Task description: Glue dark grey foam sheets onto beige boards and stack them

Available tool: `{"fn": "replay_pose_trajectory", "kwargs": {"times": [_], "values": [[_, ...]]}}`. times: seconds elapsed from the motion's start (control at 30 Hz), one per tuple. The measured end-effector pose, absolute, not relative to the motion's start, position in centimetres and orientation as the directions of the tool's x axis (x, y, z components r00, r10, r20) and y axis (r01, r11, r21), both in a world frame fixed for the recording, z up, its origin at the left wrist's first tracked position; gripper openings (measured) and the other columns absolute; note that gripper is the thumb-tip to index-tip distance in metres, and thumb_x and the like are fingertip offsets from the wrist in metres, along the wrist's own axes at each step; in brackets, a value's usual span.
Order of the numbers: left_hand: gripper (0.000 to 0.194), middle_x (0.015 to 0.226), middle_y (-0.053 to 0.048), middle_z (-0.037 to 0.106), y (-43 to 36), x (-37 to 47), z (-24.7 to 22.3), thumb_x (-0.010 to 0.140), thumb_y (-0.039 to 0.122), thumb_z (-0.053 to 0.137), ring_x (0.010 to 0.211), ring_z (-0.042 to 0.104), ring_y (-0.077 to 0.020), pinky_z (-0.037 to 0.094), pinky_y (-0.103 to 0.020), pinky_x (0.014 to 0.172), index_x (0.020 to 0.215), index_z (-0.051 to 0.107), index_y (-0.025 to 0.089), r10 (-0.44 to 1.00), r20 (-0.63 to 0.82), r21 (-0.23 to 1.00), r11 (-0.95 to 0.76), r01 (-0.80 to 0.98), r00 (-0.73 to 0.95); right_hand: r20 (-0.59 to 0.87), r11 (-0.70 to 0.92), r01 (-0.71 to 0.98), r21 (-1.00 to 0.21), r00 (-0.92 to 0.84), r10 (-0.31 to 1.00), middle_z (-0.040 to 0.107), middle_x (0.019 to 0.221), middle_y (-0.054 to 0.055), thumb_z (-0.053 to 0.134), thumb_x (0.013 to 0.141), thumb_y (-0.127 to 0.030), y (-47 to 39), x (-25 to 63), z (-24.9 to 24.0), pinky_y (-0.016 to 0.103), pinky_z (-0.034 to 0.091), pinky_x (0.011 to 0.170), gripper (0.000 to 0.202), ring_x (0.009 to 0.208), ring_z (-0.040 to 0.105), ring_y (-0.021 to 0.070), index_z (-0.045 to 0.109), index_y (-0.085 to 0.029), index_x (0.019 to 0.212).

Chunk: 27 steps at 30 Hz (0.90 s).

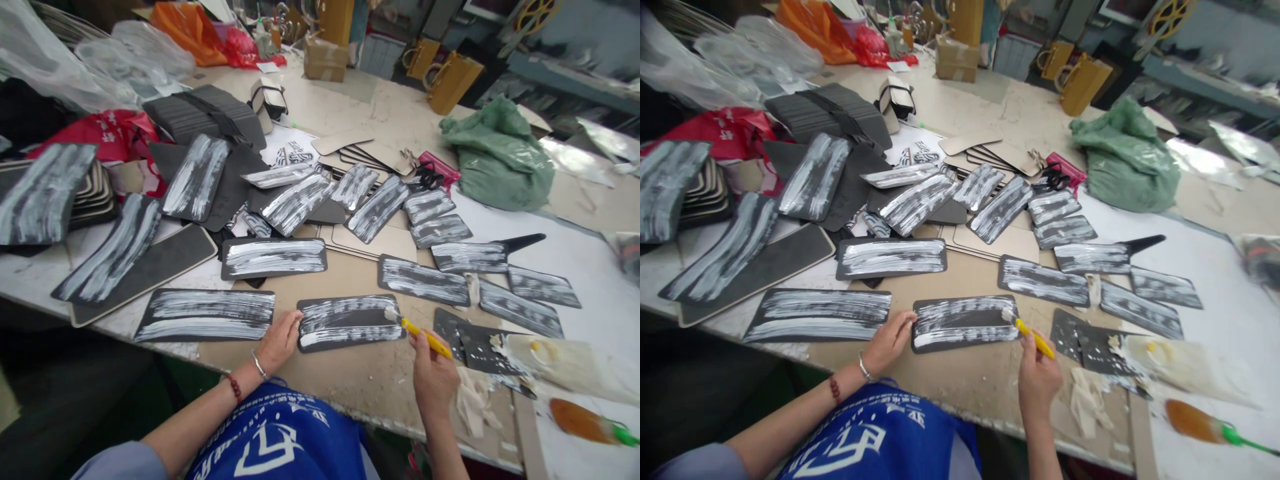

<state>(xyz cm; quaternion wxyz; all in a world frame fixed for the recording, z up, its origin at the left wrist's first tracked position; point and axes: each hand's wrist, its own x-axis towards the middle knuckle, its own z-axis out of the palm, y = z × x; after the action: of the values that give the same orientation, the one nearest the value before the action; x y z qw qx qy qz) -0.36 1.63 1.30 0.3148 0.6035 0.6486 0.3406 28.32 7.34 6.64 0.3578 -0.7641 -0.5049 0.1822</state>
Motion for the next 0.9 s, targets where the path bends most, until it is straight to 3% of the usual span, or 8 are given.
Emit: {"fn": "replay_pose_trajectory", "kwargs": {"times": [0.1,0.27,0.37,0.57,0.73,0.9], "values": [[0.026,0.101,-0.01,0.055,2.2,0.3,0.2,0.084,0.023,0.044,0.098,0.052,-0.0215,0.044,-0.04,0.089,0.108,0.048,0.015,0.99,0.075,0.722,0.029,0.691,-0.121,0.243,-0.009,0.832,-0.555,0.172,0.955,0.066,0.095,0.014,0.045,0.081,-0.046,6.2,28.2,6.4,0.043,0.047,0.083,0.038,0.089,0.062,0.0266,0.064,-0.016,0.093],[0.031,0.098,-0.011,0.051,2.6,1.6,-1.2,0.078,0.018,0.05,0.094,0.05,-0.0233,0.046,-0.043,0.086,0.108,0.051,0.012,0.984,0.046,0.646,0.104,0.756,-0.174,0.249,0.278,0.732,-0.621,-0.152,0.957,0.066,0.101,0.007,0.046,0.084,-0.03,3.0,23.2,5.8,0.037,0.049,0.083,0.026,0.094,0.062,0.0208,0.063,-0.024,0.103],[0.034,0.1,-0.013,0.051,2.7,1.8,-1.3,0.08,0.015,0.047,0.096,0.049,-0.0231,0.044,-0.043,0.088,0.113,0.049,0.009,0.973,0.04,0.672,0.143,0.726,-0.228,0.316,0.303,0.723,-0.621,-0.123,0.941,0.066,0.101,0.006,0.049,0.084,-0.027,2.6,22.9,6.1,0.035,0.049,0.084,0.026,0.093,0.062,0.0193,0.061,-0.024,0.106],[0.032,0.089,-0.011,0.056,4.1,1.1,-0.4,0.077,0.005,0.04,0.087,0.053,-0.0198,0.047,-0.038,0.084,0.104,0.057,0.011,0.966,-0.068,0.689,0.226,0.688,-0.249,0.467,0.394,0.822,-0.412,-0.181,0.866,0.068,0.091,0.009,0.046,0.087,-0.029,3.7,24.6,4.3,0.031,0.051,0.077,0.024,0.083,0.064,0.0178,0.062,-0.017,0.101],[0.032,0.087,-0.01,0.057,4.1,0.7,0.0,0.079,0.005,0.036,0.085,0.053,-0.019,0.048,-0.038,0.082,0.102,0.058,0.012,0.98,-0.006,0.713,0.144,0.687,-0.199,0.504,0.435,0.848,-0.303,-0.245,0.828,0.067,0.093,0.01,0.048,0.087,-0.025,3.3,23.9,3.9,0.028,0.05,0.075,0.024,0.083,0.064,0.0171,0.059,-0.016,0.106],[0.029,0.089,-0.01,0.056,3.5,0.4,-0.1,0.081,0.009,0.037,0.087,0.053,-0.0189,0.047,-0.039,0.084,0.099,0.058,0.014,0.98,0.049,0.745,0.093,0.661,-0.194,0.496,0.423,0.855,-0.301,-0.239,0.835,0.067,0.096,0.009,0.048,0.087,-0.022,2.9,23.9,3.6,0.028,0.05,0.076,0.025,0.086,0.064,0.0169,0.057,-0.016,0.109]]}}
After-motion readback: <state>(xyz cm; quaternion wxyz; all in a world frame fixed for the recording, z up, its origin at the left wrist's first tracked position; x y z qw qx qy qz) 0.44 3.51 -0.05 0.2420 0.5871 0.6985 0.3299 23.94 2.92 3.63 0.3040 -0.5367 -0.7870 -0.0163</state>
